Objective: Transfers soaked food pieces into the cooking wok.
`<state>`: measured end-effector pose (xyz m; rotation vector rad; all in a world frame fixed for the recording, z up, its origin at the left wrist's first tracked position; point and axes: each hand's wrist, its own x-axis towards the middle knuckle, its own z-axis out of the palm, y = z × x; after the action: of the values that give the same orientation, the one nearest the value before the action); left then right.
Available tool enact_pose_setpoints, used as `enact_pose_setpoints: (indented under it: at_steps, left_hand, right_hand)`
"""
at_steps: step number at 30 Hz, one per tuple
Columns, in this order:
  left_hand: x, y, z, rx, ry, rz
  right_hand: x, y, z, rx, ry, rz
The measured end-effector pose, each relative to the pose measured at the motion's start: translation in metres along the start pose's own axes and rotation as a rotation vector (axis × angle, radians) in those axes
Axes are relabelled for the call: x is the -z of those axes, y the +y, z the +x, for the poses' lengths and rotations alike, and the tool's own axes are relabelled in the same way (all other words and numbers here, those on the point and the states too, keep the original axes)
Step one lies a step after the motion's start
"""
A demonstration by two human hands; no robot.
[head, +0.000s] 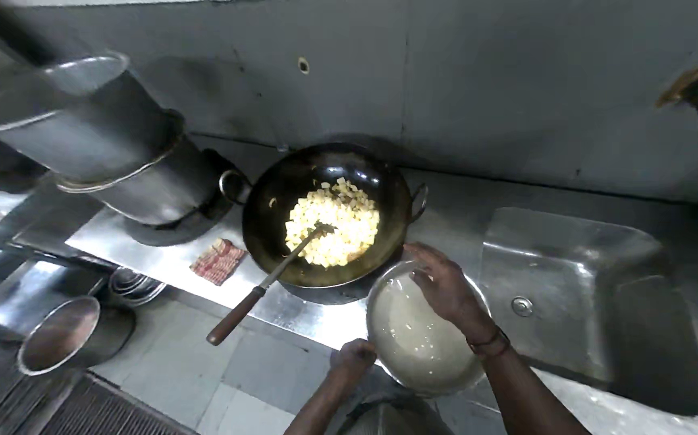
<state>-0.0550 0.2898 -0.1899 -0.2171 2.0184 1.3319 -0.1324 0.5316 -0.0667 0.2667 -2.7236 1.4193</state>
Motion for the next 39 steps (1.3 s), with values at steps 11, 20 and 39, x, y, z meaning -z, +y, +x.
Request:
enact_pose_setpoints:
  at_steps: [11, 20, 39]
  left_hand:
    - [-0.005, -0.019, 0.018, 0.109, -0.086, 0.119]
    - [-0.036, -0.015, 0.042, 0.079, 0.005, -0.084]
    - [-0.110, 0.121, 0.029, -0.101, 0.256, 0.451]
  right_hand:
    - [-0.032, 0.118, -0.180, -0.744, 0.160, -0.269]
    - [-0.079, 0.100, -0.215, -1.196, 0.217, 0.472]
    - [0.006, 0.165, -0.215, -0.965, 0.085, 0.895]
